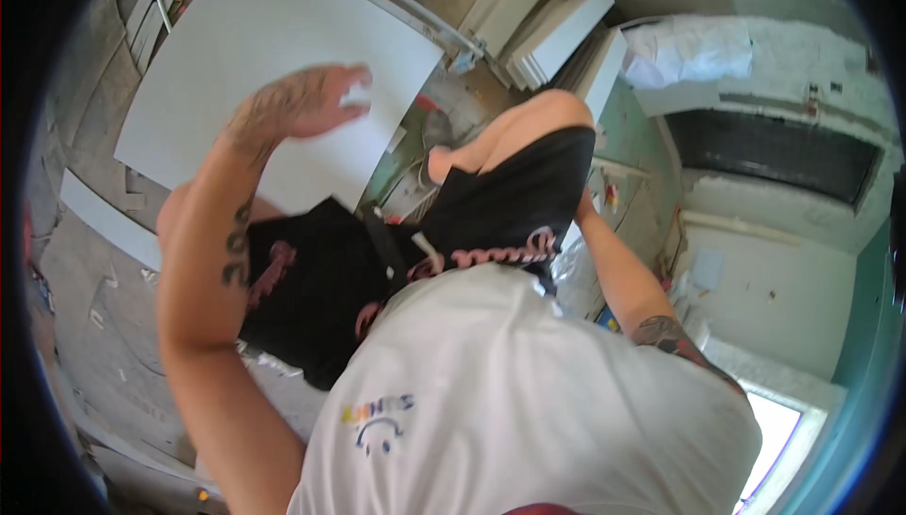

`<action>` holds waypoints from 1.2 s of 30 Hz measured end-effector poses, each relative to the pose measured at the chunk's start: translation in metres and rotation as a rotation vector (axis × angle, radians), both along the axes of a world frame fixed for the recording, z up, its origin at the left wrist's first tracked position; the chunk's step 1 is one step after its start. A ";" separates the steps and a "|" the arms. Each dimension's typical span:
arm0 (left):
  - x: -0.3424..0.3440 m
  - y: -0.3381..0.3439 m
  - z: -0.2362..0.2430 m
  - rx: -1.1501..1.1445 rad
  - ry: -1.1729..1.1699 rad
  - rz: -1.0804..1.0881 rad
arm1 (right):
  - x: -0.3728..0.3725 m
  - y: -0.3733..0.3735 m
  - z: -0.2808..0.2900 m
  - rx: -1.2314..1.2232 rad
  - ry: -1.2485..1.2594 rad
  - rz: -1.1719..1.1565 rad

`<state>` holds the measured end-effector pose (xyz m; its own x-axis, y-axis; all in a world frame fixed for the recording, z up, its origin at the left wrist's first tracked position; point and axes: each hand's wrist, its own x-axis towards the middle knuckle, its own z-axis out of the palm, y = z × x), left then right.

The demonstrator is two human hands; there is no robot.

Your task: Measuring tile pieces with a tape measure and preparing a large floor tile.

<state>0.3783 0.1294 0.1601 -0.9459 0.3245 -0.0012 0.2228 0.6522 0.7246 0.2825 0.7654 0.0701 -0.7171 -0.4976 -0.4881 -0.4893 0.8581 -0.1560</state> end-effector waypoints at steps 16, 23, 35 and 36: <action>-0.036 0.006 -0.045 -0.153 -0.259 0.168 | 0.127 -0.016 0.077 0.093 0.018 -0.427; -0.027 0.003 -0.044 -0.158 -0.325 0.217 | 0.103 0.002 0.020 -0.044 0.030 -0.231; -0.008 -0.012 -0.037 -0.152 -0.302 0.308 | 0.097 -0.040 0.033 -0.350 -0.223 -0.315; -0.009 -0.009 -0.036 -0.141 -0.295 0.325 | 0.096 -0.036 0.024 -0.379 -0.242 -0.335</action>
